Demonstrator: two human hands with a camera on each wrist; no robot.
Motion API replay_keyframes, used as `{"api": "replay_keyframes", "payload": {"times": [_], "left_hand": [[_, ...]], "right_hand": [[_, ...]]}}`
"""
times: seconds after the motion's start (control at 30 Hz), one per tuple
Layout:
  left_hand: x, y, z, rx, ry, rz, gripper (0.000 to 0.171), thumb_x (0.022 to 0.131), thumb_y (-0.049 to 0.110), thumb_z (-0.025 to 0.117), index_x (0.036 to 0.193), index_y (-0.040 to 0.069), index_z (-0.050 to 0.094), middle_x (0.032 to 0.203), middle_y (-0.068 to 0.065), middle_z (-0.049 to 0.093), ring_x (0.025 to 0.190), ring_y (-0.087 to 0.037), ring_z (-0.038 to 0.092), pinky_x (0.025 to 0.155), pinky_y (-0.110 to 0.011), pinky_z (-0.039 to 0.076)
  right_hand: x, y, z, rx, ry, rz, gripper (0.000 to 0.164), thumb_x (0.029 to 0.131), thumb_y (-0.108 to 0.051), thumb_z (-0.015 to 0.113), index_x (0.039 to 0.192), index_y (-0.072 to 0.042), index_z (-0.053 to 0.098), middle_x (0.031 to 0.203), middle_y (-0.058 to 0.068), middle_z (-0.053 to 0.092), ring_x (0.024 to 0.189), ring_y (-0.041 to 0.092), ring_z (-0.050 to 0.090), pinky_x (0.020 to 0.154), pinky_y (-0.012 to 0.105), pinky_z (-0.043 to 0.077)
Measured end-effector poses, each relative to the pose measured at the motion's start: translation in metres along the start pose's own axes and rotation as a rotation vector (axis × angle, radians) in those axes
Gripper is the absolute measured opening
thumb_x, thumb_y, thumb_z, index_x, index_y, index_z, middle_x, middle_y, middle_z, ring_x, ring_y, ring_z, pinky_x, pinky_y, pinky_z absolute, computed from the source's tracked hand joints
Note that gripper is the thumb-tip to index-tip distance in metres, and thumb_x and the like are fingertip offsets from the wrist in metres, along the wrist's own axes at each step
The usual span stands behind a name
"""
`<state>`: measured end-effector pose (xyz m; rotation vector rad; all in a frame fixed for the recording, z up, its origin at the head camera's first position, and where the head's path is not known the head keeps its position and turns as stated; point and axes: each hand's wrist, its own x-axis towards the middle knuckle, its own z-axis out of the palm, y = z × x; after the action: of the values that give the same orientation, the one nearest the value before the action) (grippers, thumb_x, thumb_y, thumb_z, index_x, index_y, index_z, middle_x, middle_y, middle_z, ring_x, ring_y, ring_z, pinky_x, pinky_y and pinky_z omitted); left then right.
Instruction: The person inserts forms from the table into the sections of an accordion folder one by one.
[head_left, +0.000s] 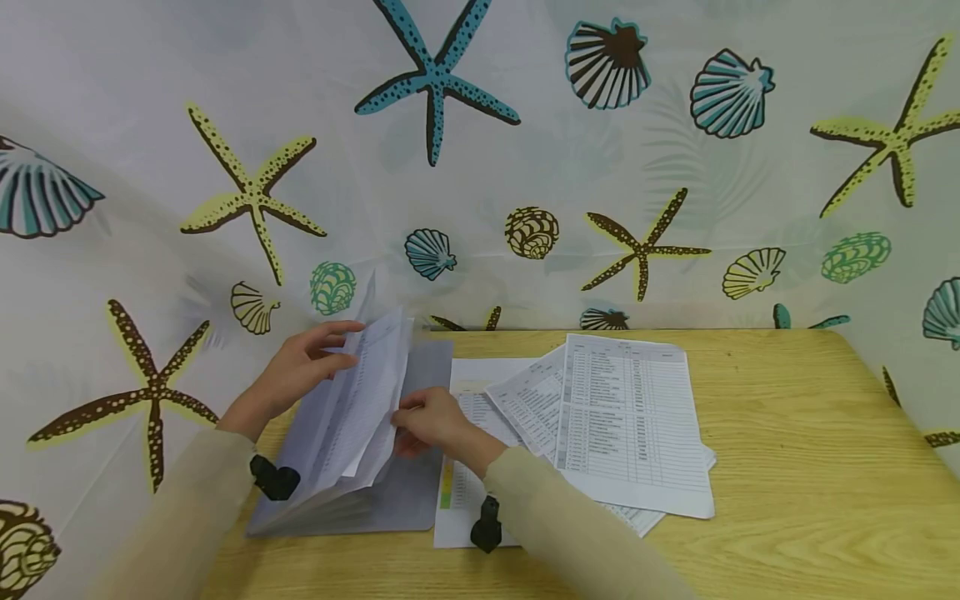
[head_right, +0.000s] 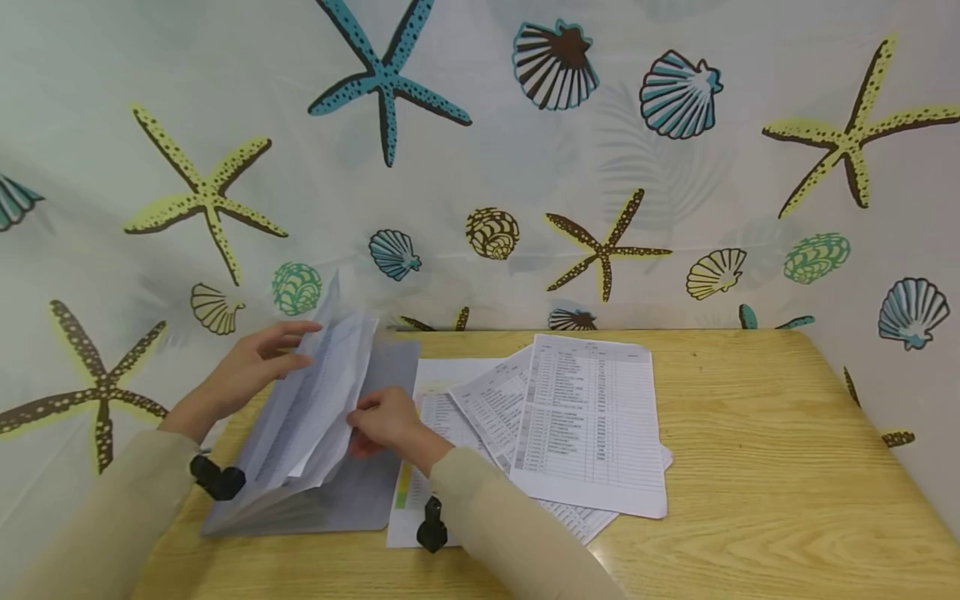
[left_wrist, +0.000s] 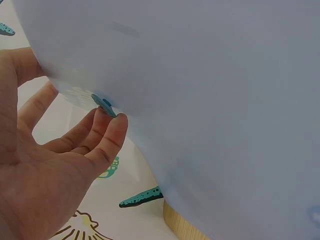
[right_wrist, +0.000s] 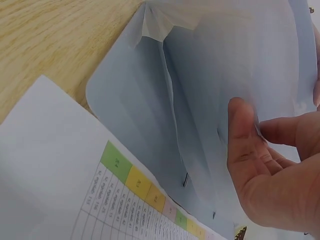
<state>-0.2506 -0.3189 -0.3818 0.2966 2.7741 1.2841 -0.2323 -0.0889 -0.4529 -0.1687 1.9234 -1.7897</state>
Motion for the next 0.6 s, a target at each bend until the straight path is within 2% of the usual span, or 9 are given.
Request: {"api": "replay_keyframes", "payload": {"times": [0.17, 0.27, 0.43, 0.6], "left_hand": [[0.000, 0.000, 0.002, -0.009, -0.001, 0.002, 0.056, 0.104, 0.025, 0.065, 0.157, 0.016, 0.049, 0.159, -0.025, 0.046, 0.130, -0.044, 0.059, 0.090, -0.040, 0.055], [0.000, 0.000, 0.002, -0.015, 0.001, 0.005, 0.056, 0.104, 0.025, 0.065, 0.157, 0.015, 0.049, 0.159, -0.024, 0.046, 0.131, -0.044, 0.058, 0.089, -0.036, 0.055], [0.000, -0.002, 0.004, -0.022, -0.002, 0.005, 0.055, 0.105, 0.024, 0.064, 0.157, 0.015, 0.049, 0.161, -0.023, 0.045, 0.133, -0.044, 0.056, 0.086, -0.028, 0.054], [0.001, -0.002, 0.005, -0.023, -0.004, 0.008, 0.056, 0.105, 0.023, 0.064, 0.158, 0.015, 0.048, 0.161, -0.023, 0.044, 0.133, -0.044, 0.057, 0.086, -0.028, 0.054]], "right_hand": [[-0.005, -0.002, -0.008, 0.004, -0.001, -0.008, 0.025, 0.100, -0.010, 0.068, 0.120, 0.004, 0.071, 0.096, 0.020, 0.079, 0.069, 0.027, 0.077, 0.062, 0.038, 0.063], [-0.008, -0.002, -0.014, -0.006, -0.006, -0.017, 0.025, 0.101, -0.012, 0.067, 0.119, 0.004, 0.072, 0.098, 0.020, 0.079, 0.076, 0.031, 0.079, 0.066, 0.040, 0.064], [-0.011, -0.001, -0.027, -0.015, -0.025, -0.028, 0.027, 0.102, -0.013, 0.065, 0.122, 0.004, 0.072, 0.101, 0.021, 0.079, 0.075, 0.027, 0.079, 0.067, 0.037, 0.064], [-0.013, 0.002, -0.044, -0.016, -0.037, -0.039, 0.032, 0.103, -0.014, 0.065, 0.128, 0.005, 0.069, 0.106, 0.025, 0.078, 0.072, 0.021, 0.078, 0.068, 0.036, 0.064]]}}
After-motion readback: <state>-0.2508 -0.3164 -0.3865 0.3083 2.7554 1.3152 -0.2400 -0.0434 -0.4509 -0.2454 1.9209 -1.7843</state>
